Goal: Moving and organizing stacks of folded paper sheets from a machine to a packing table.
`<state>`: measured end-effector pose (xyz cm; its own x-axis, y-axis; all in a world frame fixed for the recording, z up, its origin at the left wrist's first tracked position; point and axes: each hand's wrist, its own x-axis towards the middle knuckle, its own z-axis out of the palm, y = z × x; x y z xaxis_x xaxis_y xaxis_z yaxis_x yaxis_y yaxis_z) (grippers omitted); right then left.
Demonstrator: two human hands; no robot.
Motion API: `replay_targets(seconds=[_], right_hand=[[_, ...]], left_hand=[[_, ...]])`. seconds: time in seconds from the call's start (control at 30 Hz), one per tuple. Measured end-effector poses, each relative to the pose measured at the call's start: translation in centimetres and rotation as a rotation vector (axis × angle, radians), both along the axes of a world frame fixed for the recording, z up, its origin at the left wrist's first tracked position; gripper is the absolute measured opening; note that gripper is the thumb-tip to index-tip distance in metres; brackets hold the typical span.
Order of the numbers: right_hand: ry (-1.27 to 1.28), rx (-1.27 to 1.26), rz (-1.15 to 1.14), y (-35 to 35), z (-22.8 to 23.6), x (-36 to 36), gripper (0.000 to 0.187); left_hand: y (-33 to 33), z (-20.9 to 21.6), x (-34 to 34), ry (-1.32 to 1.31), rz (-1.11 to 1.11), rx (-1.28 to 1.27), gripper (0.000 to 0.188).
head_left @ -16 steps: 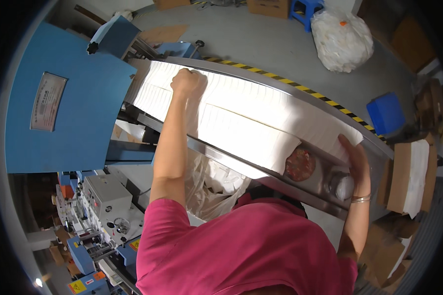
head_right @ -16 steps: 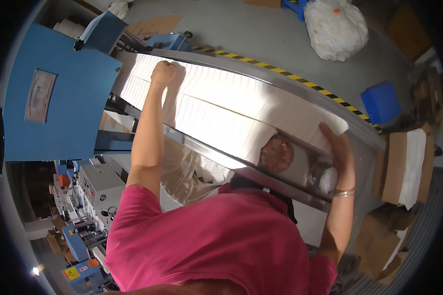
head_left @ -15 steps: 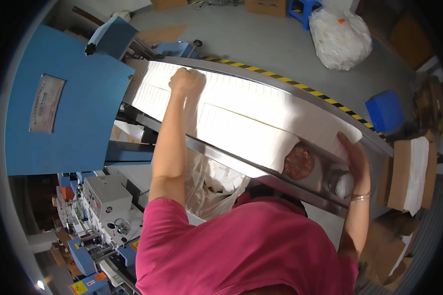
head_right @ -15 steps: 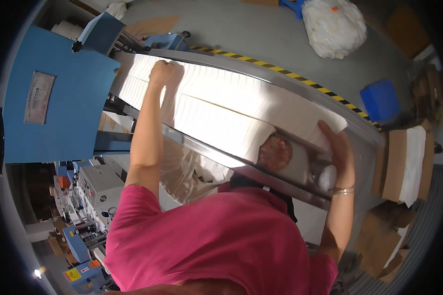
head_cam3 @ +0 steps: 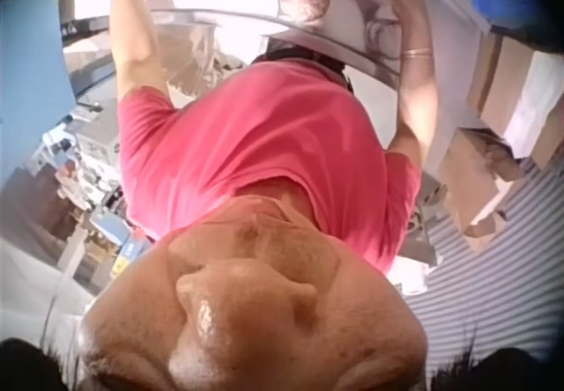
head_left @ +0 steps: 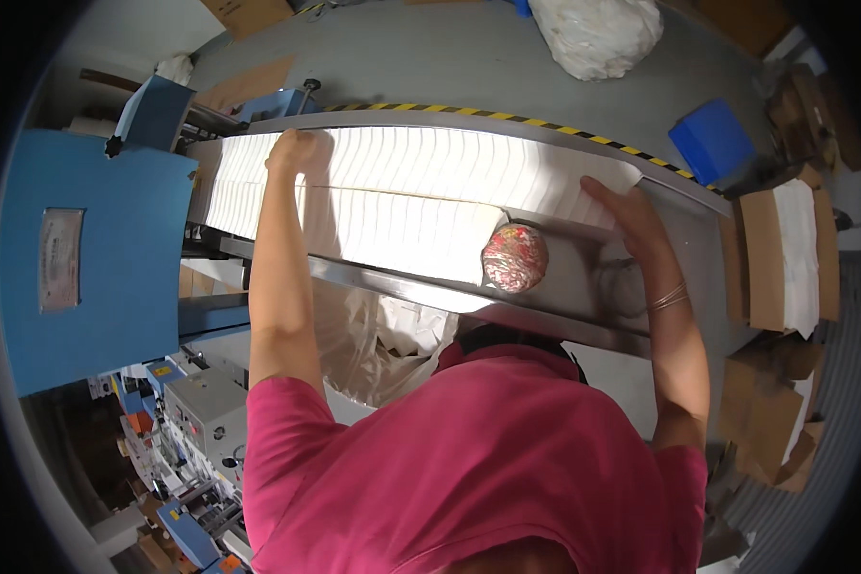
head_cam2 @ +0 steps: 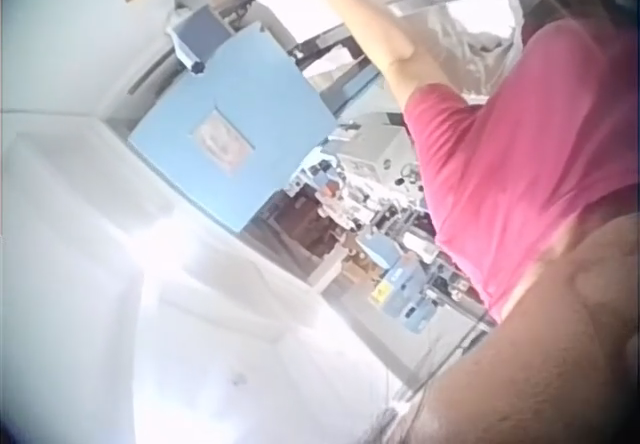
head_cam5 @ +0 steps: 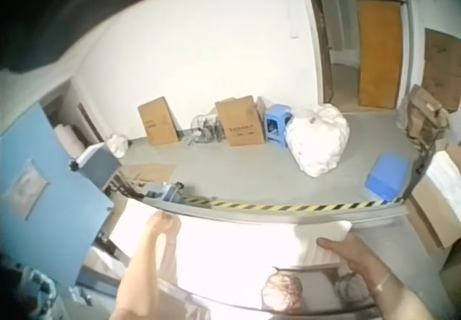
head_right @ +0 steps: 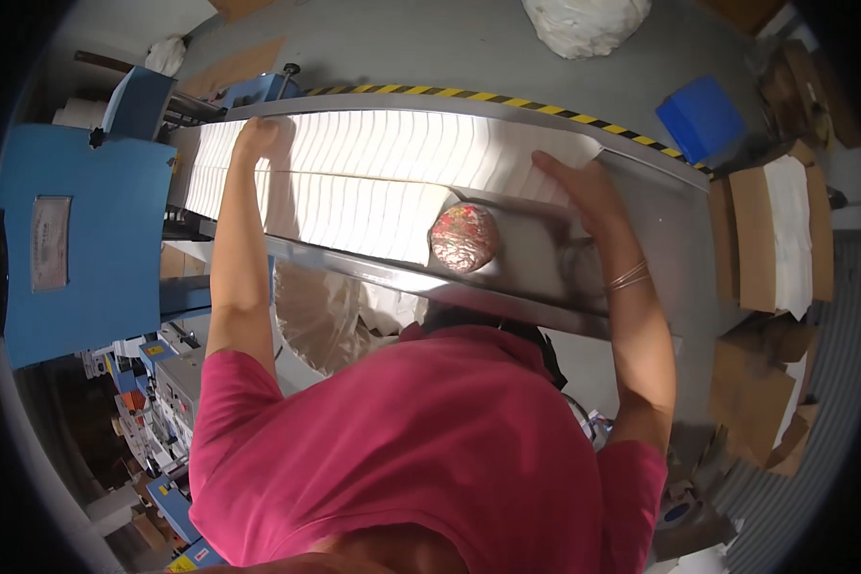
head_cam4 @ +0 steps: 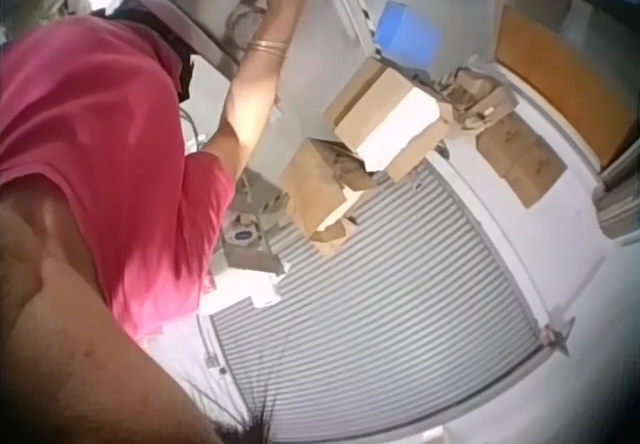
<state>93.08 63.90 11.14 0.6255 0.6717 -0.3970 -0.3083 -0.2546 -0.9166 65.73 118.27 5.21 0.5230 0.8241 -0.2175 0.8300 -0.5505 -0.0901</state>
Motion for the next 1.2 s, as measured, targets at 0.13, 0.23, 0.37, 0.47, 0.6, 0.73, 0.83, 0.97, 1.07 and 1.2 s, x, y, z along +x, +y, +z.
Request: replay_targets(seconds=[0.13, 0.23, 0.37, 0.47, 0.6, 0.73, 0.83, 0.97, 1.07, 1.2], right_hand=[[0.022, -0.017, -0.04, -0.9, -1.0, 0.9, 0.04], [0.012, -0.074, -0.082, -2.1, -0.7, 1.3, 0.041], [0.032, 0.013, -0.039, -5.3, -0.2, 2.1, 0.044], [0.031, -0.165, -0.138, -7.4, 0.2, 3.0, 0.048], [0.137, -0.156, -0.149, -10.6, -1.6, 5.3, 0.055], [0.009, -0.121, -0.024, -10.6, -0.1, 5.4, 0.057], [-0.111, -0.188, -0.005, -10.0, 0.8, 5.0, 0.059], [-0.104, -0.312, -0.001, -10.0, 0.9, 5.2, 0.064], [-0.035, -0.336, -0.019, -9.9, -0.2, 5.7, 0.07], [-0.066, -0.359, -0.023, -8.8, -0.1, 5.1, 0.076]], left_hand=[[-9.6, 5.9, 4.2, -0.201, 0.212, -0.043, 0.052], [-13.6, 7.6, 4.7, -0.195, 0.239, 0.002, 0.05], [-15.6, 7.2, 6.1, -0.175, 0.194, -0.071, 0.054], [-19.4, 9.1, 7.6, -0.315, 0.206, -0.042, 0.049], [-17.9, 7.8, 8.0, -0.619, 0.194, -0.443, 0.05], [-15.1, 6.7, 6.3, -0.789, 0.339, -0.837, 0.042], [-14.9, 7.3, 6.2, -0.861, 0.365, -1.144, 0.048], [-13.5, 5.7, 6.6, -0.841, 0.32, -1.116, 0.062], [-14.1, 5.3, 7.6, -0.666, 0.198, -1.046, 0.076], [-16.0, 6.5, 7.7, -0.587, 0.13, -1.056, 0.088]])
